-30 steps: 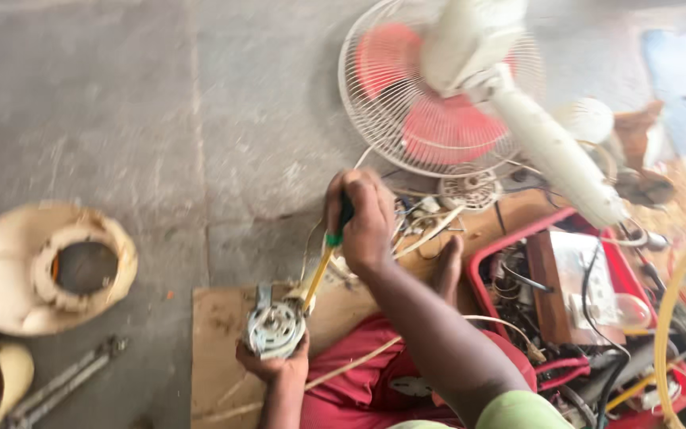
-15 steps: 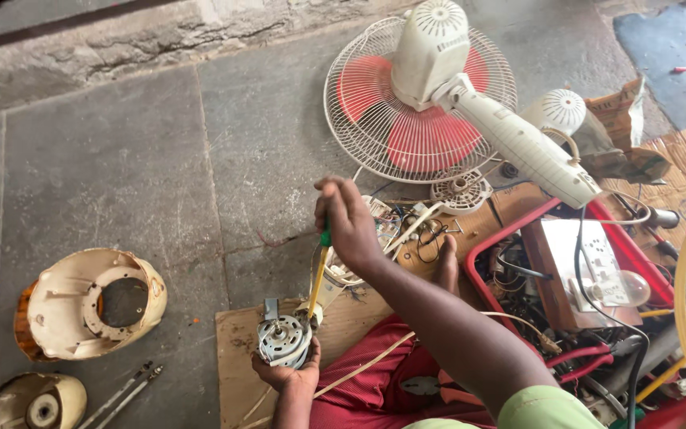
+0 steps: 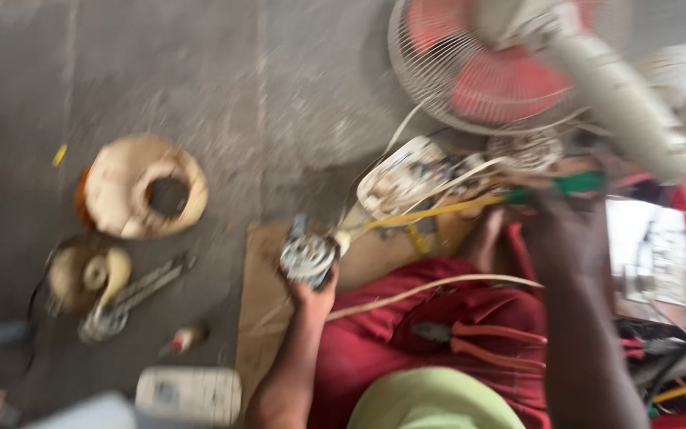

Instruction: The person disassembles a fan motor by hand, using a screwdriver and pliers to remove screws and wires, while sitting on a cardboard sheet.

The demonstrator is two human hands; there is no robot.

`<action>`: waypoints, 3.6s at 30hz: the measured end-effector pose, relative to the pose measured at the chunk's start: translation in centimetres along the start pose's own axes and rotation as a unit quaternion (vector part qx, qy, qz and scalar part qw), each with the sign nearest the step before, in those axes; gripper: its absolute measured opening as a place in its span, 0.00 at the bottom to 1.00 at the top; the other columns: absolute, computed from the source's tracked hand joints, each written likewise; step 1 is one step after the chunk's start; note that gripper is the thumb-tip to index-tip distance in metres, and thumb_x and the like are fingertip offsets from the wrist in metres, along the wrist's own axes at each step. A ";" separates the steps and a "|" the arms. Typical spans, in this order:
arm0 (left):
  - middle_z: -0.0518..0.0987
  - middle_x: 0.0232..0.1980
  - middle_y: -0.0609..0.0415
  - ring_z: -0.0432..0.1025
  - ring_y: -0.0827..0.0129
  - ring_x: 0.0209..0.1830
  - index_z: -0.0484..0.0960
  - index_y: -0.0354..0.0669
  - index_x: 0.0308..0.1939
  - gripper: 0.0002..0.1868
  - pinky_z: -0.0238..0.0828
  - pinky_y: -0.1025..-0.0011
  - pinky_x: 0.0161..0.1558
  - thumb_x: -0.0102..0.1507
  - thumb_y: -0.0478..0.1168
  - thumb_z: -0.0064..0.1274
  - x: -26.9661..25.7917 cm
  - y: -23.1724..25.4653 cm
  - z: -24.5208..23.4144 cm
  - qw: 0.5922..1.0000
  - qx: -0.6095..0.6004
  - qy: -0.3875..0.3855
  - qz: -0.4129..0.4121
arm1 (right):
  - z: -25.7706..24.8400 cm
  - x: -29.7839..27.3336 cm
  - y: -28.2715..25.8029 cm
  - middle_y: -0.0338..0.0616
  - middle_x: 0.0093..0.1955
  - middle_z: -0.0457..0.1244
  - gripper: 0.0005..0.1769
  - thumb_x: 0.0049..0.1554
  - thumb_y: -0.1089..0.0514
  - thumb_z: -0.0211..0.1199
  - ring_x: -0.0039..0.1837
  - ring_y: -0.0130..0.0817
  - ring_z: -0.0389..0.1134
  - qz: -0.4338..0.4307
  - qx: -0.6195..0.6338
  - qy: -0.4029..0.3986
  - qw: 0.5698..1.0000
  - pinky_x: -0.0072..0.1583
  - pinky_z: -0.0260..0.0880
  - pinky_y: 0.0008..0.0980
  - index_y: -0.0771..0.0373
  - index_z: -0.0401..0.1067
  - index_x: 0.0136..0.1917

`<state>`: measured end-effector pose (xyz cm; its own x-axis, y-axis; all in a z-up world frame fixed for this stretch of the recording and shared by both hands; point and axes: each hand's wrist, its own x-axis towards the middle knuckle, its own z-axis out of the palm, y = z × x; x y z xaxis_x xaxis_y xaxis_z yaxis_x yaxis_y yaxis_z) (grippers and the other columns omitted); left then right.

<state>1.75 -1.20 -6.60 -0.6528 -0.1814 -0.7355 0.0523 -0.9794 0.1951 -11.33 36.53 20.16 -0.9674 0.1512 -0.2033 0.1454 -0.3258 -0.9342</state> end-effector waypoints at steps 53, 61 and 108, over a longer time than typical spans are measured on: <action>0.84 0.47 0.44 0.82 0.59 0.45 0.81 0.34 0.50 0.10 0.83 0.59 0.51 0.74 0.38 0.51 -16.8 -3.4 11.3 0.958 0.147 -0.236 0.061 | -13.0 -2.4 8.8 0.64 0.68 0.62 0.28 0.75 0.70 0.59 0.64 0.54 0.74 0.114 0.114 0.081 0.984 0.63 0.76 0.58 0.57 0.49 0.78; 0.82 0.52 0.43 0.80 0.59 0.52 0.78 0.31 0.57 0.10 0.81 0.59 0.59 0.76 0.35 0.46 -17.7 -4.1 12.1 0.939 0.189 -0.274 0.086 | -12.9 -2.7 10.0 0.55 0.64 0.62 0.23 0.71 0.67 0.66 0.63 0.50 0.72 0.143 0.070 0.128 0.979 0.60 0.77 0.56 0.61 0.59 0.73; 0.76 0.32 0.49 0.72 0.68 0.26 0.77 0.33 0.43 0.08 0.72 0.69 0.29 0.67 0.37 0.48 -13.0 -0.8 3.2 0.907 0.415 -0.072 0.008 | -6.9 -6.4 6.1 0.49 0.56 0.62 0.34 0.53 0.59 0.72 0.48 0.37 0.73 0.112 -0.186 0.237 0.947 0.40 0.81 0.36 0.62 0.57 0.67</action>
<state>7.79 2.20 4.91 -0.7520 -0.1229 -0.6475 -0.4853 -0.5614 0.6703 -2.83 40.01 13.78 -0.7145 0.5482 -0.4347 0.4843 -0.0609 -0.8728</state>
